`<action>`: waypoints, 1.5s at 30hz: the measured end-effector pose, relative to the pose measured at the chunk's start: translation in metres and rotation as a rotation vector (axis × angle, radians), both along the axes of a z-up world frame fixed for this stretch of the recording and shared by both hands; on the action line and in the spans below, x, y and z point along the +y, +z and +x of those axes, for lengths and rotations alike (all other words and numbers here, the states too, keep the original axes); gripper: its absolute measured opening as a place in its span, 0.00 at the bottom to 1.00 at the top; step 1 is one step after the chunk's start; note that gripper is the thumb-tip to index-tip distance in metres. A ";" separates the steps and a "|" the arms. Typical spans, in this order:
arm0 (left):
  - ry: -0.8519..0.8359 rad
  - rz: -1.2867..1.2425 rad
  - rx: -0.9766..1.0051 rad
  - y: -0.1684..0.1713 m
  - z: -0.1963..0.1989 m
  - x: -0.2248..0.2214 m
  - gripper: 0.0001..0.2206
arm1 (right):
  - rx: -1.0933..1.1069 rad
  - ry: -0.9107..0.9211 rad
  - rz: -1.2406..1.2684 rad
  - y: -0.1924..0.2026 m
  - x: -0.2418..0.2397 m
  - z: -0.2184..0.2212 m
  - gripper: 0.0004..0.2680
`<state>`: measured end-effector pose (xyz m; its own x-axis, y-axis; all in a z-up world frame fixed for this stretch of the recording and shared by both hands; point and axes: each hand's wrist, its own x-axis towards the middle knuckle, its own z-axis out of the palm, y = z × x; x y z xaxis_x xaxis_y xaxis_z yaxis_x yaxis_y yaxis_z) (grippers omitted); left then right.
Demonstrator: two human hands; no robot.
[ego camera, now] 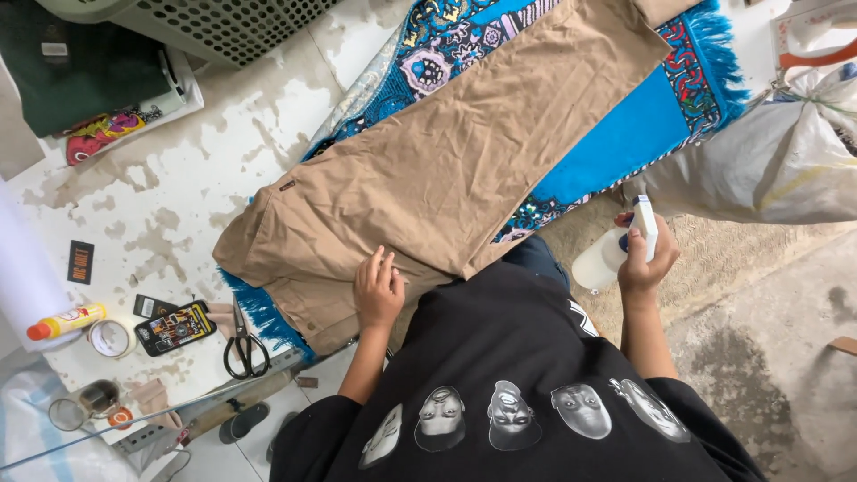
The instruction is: The person is ironing a pair of pants, which involves smoothing the fabric, spraying it with water, and pressing it with a hand iron.
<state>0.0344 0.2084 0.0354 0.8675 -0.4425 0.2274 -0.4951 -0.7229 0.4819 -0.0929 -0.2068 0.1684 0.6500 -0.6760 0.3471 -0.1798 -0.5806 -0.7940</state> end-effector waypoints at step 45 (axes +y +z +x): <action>-0.347 0.356 0.226 -0.065 0.283 -0.534 0.19 | 0.304 0.344 0.083 -0.048 -0.290 0.104 0.17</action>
<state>0.3171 -0.3253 -0.0301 0.6664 -0.7273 -0.1641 -0.6460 -0.6732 0.3597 0.0109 -0.4966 0.1204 0.9053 -0.4206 0.0597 -0.2199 -0.5841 -0.7813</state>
